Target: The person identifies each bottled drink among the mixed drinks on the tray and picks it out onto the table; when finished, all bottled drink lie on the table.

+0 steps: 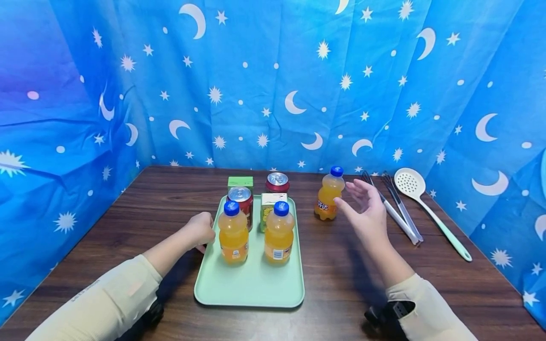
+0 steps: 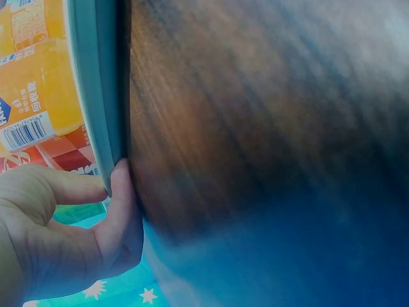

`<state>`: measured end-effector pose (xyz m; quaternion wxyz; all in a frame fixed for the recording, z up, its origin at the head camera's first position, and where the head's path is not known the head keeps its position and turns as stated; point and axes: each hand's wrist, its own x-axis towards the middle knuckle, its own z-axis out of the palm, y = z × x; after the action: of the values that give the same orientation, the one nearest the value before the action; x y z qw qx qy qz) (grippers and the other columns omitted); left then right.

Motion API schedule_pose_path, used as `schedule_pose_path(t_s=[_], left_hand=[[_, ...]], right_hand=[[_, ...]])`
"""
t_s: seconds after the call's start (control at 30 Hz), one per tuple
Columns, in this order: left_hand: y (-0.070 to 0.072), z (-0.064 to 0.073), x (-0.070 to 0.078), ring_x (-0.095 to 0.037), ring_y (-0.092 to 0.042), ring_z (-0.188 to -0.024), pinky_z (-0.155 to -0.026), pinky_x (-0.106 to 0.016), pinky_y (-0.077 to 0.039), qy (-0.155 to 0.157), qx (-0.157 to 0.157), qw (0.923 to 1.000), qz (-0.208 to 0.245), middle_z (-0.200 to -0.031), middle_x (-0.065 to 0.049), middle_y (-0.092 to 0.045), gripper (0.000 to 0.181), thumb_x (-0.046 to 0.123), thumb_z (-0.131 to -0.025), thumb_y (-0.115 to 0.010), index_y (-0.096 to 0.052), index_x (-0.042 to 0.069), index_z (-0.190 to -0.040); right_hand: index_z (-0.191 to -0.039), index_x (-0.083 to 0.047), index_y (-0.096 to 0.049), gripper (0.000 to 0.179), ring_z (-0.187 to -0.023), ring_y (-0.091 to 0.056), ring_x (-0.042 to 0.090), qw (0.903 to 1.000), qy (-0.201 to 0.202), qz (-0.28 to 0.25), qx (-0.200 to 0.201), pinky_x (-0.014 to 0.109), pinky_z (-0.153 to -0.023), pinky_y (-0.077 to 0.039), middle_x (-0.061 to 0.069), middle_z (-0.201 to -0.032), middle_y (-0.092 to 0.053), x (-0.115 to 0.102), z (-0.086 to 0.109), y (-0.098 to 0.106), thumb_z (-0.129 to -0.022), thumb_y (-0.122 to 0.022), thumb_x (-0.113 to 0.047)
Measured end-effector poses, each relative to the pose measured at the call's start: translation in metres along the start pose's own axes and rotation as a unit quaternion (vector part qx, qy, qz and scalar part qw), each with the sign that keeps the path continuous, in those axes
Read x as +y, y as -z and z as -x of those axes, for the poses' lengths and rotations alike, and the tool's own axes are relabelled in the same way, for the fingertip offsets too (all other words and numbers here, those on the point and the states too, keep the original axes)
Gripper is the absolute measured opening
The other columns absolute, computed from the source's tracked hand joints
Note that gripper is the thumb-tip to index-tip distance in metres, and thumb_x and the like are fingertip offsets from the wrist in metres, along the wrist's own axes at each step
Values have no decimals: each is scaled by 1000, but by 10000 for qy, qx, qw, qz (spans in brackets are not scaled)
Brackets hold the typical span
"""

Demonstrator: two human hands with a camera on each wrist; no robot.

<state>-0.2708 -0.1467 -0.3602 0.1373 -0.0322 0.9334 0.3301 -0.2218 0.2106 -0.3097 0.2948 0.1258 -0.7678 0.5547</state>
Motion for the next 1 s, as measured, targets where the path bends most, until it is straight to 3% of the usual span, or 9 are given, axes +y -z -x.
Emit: schedule_pose_path(t_s=[0.23, 0.5, 0.7, 1.0], left_hand=[[0, -2, 0, -25, -59, -66, -46, -32, -56, 23, -33, 10000, 14, -81, -16, -48, 19, -13, -77, -58, -45, -3, -87], [1, -1, 0, -25, -59, -66, -46, -32, -56, 3, -3, 10000, 9, -81, -16, -48, 19, -12, -78, -58, -45, -2, -87], [0, -2, -2, -24, -59, -67, -46, -32, -56, -21, 17, 10000, 10, -83, -16, -50, 18, -11, -78, -57, -46, -3, -89], [1, -1, 0, -24, -59, -67, -46, -31, -56, 41, 9, 10000, 38, -84, -16, -50, 20, -12, -78, -57, -47, -3, -93]], right_hand=[[-128, 6, -43, 59, -113, -53, 31, 9988, 221, -221, -375, 27, -97, -45, 20, -122, -56, 14, 11, -8, -78, -73, 1], [-127, 0, -46, 56, -113, -55, 23, 9974, 242, -341, -580, 26, -98, -43, 13, -121, -59, 10, 20, -15, -78, -74, -1], [-125, 1, -49, 56, -113, -55, 29, 9944, 349, -657, -748, 27, -100, -42, 13, -119, -60, 6, 24, -23, -76, -74, 4], [-126, -3, -48, 56, -114, -54, 20, 9909, 108, -579, -1211, 27, -100, -41, 9, -122, -59, 3, 30, -33, -77, -76, -6]])
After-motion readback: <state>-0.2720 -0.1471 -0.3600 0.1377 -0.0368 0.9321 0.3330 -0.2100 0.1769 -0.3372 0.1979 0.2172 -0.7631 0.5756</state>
